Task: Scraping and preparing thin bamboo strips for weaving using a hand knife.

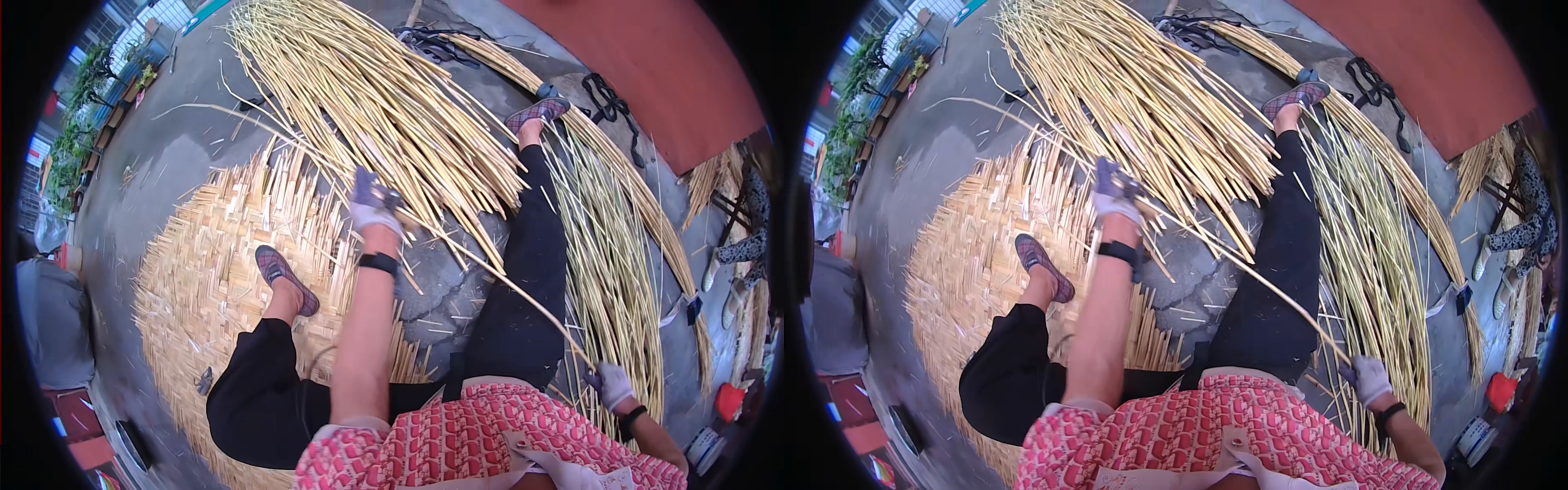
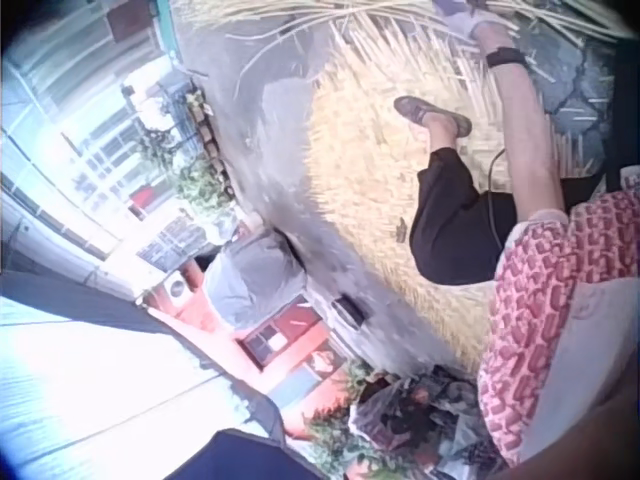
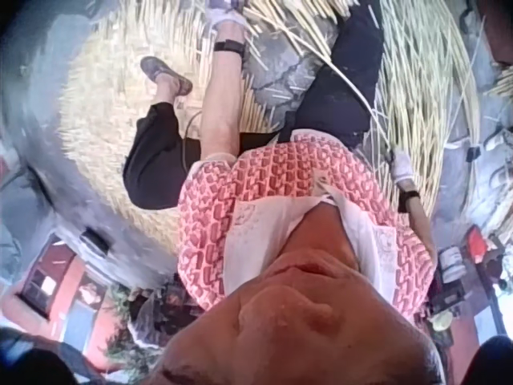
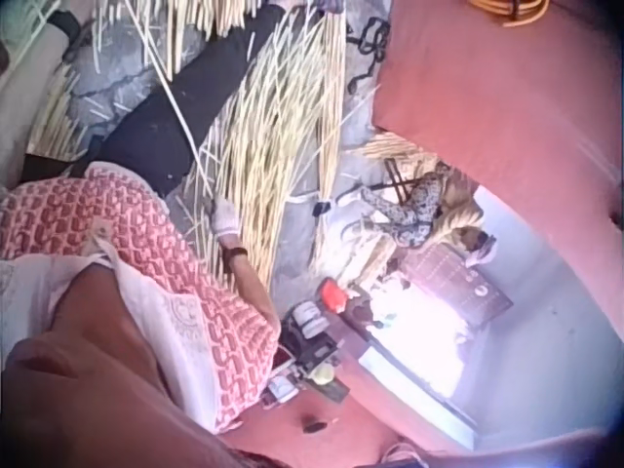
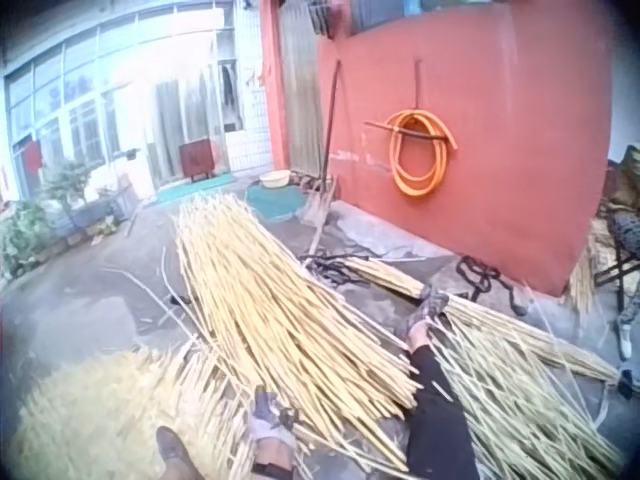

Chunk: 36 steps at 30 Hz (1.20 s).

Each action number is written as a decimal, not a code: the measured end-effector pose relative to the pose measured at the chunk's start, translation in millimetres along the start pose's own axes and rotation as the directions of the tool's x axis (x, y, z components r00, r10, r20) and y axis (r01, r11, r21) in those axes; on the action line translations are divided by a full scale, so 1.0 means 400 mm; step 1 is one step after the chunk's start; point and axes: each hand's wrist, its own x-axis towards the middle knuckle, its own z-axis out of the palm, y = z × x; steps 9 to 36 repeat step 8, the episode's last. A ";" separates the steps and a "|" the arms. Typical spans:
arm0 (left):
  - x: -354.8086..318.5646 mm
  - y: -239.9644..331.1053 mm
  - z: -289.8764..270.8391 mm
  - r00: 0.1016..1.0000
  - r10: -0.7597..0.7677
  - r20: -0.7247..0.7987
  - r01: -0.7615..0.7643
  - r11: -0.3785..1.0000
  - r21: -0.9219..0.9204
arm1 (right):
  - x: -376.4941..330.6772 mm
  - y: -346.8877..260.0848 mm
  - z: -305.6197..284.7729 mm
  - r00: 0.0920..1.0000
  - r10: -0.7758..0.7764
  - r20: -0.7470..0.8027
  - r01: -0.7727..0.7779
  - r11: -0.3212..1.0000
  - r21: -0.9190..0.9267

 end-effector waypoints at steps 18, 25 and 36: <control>-0.152 -0.138 -0.007 0.995 -0.067 -0.071 0.055 0.984 -0.168 | 0.191 -0.260 -0.076 0.986 -0.090 -0.138 0.139 0.906 0.399; -0.152 -0.138 -0.007 0.995 -0.067 -0.071 0.055 0.984 -0.168 | 0.191 -0.260 -0.076 0.986 -0.090 -0.138 0.139 0.906 0.399; -0.152 -0.138 -0.007 0.995 -0.067 -0.071 0.055 0.984 -0.168 | 0.191 -0.260 -0.076 0.986 -0.090 -0.138 0.139 0.906 0.399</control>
